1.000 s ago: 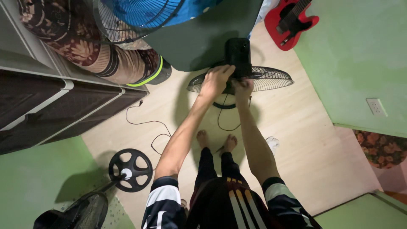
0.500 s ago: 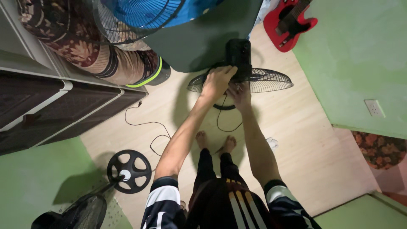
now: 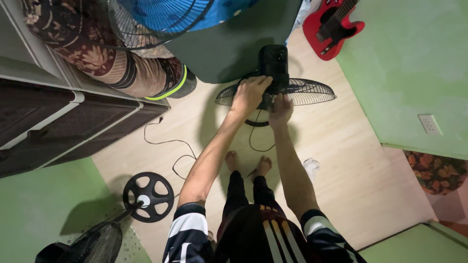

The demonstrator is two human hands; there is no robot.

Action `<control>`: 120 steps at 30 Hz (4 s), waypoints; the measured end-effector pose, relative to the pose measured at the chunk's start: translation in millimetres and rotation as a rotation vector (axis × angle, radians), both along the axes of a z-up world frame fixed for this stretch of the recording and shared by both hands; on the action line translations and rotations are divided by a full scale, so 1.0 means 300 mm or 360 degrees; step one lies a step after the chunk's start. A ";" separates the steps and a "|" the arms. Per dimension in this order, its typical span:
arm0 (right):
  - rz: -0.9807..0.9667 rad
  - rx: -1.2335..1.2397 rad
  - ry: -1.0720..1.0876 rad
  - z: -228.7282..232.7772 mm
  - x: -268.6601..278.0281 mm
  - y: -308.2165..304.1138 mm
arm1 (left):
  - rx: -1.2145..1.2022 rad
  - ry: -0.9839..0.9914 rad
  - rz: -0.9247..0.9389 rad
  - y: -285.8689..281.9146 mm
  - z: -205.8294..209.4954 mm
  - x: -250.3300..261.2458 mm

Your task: The person assembles a standing fan by attaching the front grille, inserting the fan blade, and securing it with a central nut. They then attach the rear grille to complete the assembly.

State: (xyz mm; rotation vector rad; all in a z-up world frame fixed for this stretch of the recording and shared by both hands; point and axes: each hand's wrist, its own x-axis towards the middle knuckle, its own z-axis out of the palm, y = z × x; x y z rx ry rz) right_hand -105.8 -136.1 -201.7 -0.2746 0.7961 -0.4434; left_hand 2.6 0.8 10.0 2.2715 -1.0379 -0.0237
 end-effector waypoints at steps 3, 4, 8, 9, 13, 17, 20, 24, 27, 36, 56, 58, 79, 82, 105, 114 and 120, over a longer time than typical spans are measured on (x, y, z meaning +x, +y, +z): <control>-0.0181 -0.0084 -0.0130 0.000 -0.032 0.011 | -0.0017 -0.0002 -0.0012 0.001 -0.004 0.005; -0.0079 -0.0034 -0.0114 0.000 -0.017 0.002 | -0.0021 -0.0025 -0.0009 0.002 -0.004 0.009; 0.0245 0.0170 -0.0010 -0.001 -0.013 -0.017 | -0.0033 -0.0063 0.0015 0.004 -0.001 -0.015; 0.0304 0.0218 0.0015 0.000 -0.009 -0.020 | -0.0039 -0.0071 0.0024 0.001 0.002 -0.013; -0.0094 0.0016 -0.0302 -0.004 -0.012 -0.005 | 0.0071 0.0035 -0.0032 0.001 -0.001 -0.003; 0.0251 0.0068 -0.0422 -0.005 -0.016 -0.024 | 0.0051 -0.0035 -0.0030 -0.001 -0.005 -0.016; 0.0356 0.0037 -0.0454 -0.012 0.014 -0.031 | 0.0027 -0.0025 -0.0031 0.003 0.014 -0.014; 0.0326 0.0000 -0.0475 -0.019 0.013 -0.029 | -0.0050 0.0115 0.0008 0.006 0.026 -0.017; 0.0315 0.0142 -0.0429 0.002 0.014 -0.019 | 0.0025 0.0108 -0.0048 0.013 0.034 -0.012; 0.0417 0.0072 -0.0129 0.080 -0.150 0.040 | -0.0051 0.0074 -0.0037 0.042 0.009 -0.078; 0.0704 0.0092 -0.0180 0.084 -0.153 0.037 | 0.0024 0.0362 0.0004 0.100 0.065 -0.133; 0.0683 0.0181 -0.0109 0.098 -0.223 0.052 | -0.0025 0.0411 -0.0006 0.106 0.094 -0.139; 0.0681 -0.1294 0.0580 0.717 -0.748 -0.490 | -0.0778 0.1334 0.0360 0.132 0.433 0.124; 0.0575 -0.1147 -0.0062 0.798 -0.636 -0.496 | -0.1083 0.1566 0.0439 0.164 0.448 0.191; 0.1089 -0.2252 -0.0054 1.139 1.011 -0.160 | -0.0808 -0.0018 0.1414 1.038 0.367 1.072; 0.1215 -0.2244 -0.0011 1.028 1.218 -0.093 | -0.0698 -0.0163 0.1285 1.123 0.486 1.097; 0.1264 -0.2375 -0.0025 0.974 1.260 -0.089 | -0.0424 0.0375 0.1532 1.126 0.589 1.033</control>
